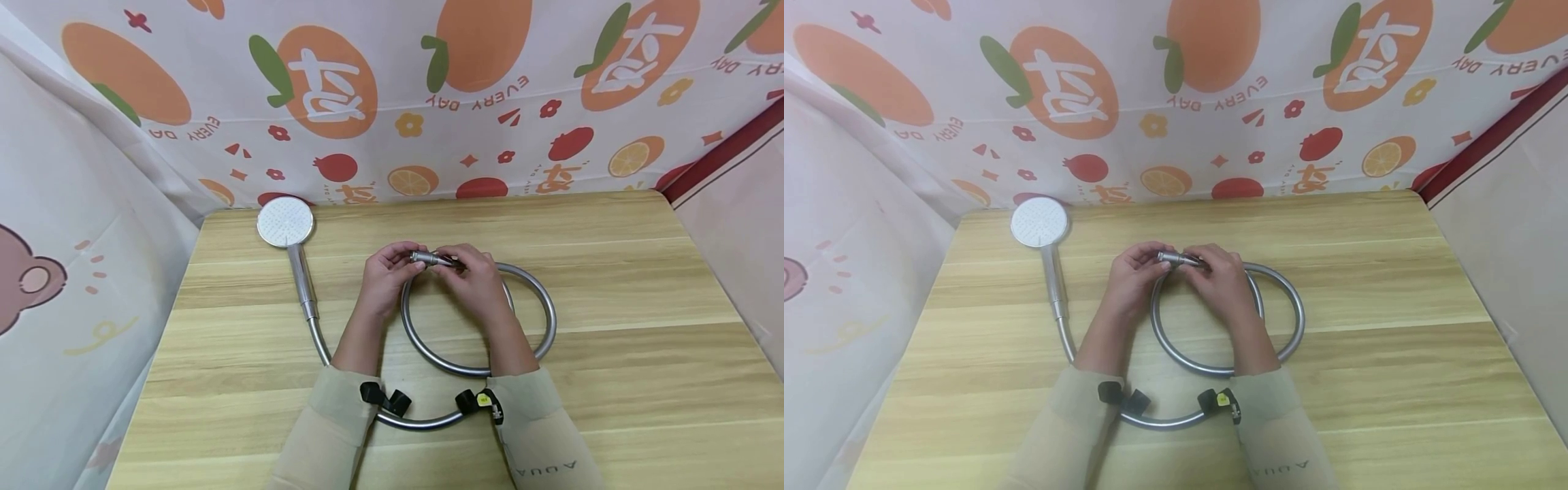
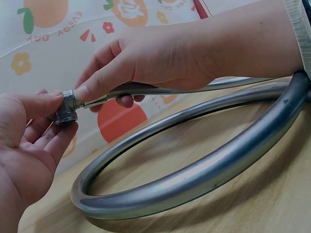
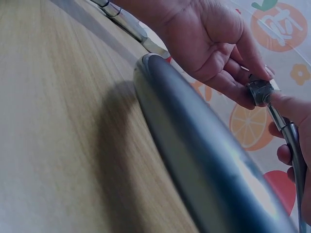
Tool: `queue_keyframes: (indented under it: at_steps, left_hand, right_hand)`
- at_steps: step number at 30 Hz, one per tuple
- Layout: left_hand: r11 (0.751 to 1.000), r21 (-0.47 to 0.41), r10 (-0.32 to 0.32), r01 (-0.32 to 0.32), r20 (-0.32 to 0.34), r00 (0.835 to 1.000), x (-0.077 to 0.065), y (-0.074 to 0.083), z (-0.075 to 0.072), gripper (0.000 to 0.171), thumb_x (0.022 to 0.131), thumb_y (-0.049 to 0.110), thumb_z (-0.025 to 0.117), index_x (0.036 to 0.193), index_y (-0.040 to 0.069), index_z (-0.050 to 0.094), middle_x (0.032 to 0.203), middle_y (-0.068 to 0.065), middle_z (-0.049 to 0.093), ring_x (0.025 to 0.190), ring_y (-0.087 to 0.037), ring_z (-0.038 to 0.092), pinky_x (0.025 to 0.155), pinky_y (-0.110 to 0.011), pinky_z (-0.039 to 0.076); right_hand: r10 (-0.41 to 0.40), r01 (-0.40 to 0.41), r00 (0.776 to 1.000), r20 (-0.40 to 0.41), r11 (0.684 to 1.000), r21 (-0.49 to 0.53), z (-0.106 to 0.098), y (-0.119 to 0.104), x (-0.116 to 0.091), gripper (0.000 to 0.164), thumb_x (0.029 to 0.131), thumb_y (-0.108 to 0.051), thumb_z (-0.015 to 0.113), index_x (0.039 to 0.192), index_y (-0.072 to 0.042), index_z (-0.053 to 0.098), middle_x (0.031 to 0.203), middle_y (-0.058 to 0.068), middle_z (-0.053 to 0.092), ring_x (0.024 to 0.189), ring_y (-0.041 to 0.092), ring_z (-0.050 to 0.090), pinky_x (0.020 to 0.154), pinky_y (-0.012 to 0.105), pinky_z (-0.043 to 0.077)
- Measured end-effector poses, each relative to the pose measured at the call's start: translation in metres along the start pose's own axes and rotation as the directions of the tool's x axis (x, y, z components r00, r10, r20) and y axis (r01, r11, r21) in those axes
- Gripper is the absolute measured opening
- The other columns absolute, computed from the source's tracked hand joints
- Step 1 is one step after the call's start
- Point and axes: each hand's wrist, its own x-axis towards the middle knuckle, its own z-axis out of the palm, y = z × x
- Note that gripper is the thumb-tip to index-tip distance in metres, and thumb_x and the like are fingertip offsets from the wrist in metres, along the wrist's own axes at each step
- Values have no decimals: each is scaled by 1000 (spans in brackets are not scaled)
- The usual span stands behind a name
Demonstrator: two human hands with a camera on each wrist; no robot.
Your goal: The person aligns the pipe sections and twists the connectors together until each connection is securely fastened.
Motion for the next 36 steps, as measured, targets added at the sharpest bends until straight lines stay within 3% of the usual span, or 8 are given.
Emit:
queue_keyframes:
  at_steps: [4, 8, 16, 36]
  left_hand:
    - [1000, -6, -5, 5, -14, 1000, 0, 0, 1, 30, 81, -17, 68, 101, 6, 68, 97, -2, 74, 95, -15, 69, 83, -22, 59]
    - [1000, -9, -12, 12, -18, 1000, 0, 1, 1, 30, 81, -16, 68, 102, 5, 68, 97, -3, 74, 95, -15, 70, 84, -23, 59]
    - [1000, -17, -15, 15, 12, 1000, 0, 1, 0, 29, 83, -16, 67, 100, 8, 67, 98, -2, 74, 96, -14, 69, 83, -21, 59]
    - [998, -44, -53, 53, 21, 998, -1, 1, -1, 30, 84, -17, 64, 98, 10, 68, 98, -2, 73, 95, -12, 68, 81, -20, 59]
  right_hand:
    - [-7, 7, 1000, -15, 1000, 9, 0, 2, 0, 31, 80, -17, 83, 108, -12, 70, 104, 0, 70, 87, 15, 66, 77, 32, 38]
    - [-2, 2, 1000, -23, 1000, 22, 1, 2, 0, 29, 78, -11, 83, 104, -11, 70, 100, 1, 68, 86, 15, 64, 80, 30, 47]
    - [-24, 24, 999, -39, 1000, 12, 1, 1, 1, 28, 75, -10, 85, 100, -12, 72, 95, 0, 71, 75, 12, 61, 70, 30, 34]
    - [41, -41, 999, 10, 999, 18, 0, 1, 1, 25, 82, -23, 80, 104, -15, 74, 93, -2, 72, 71, 11, 55, 70, 29, 33]
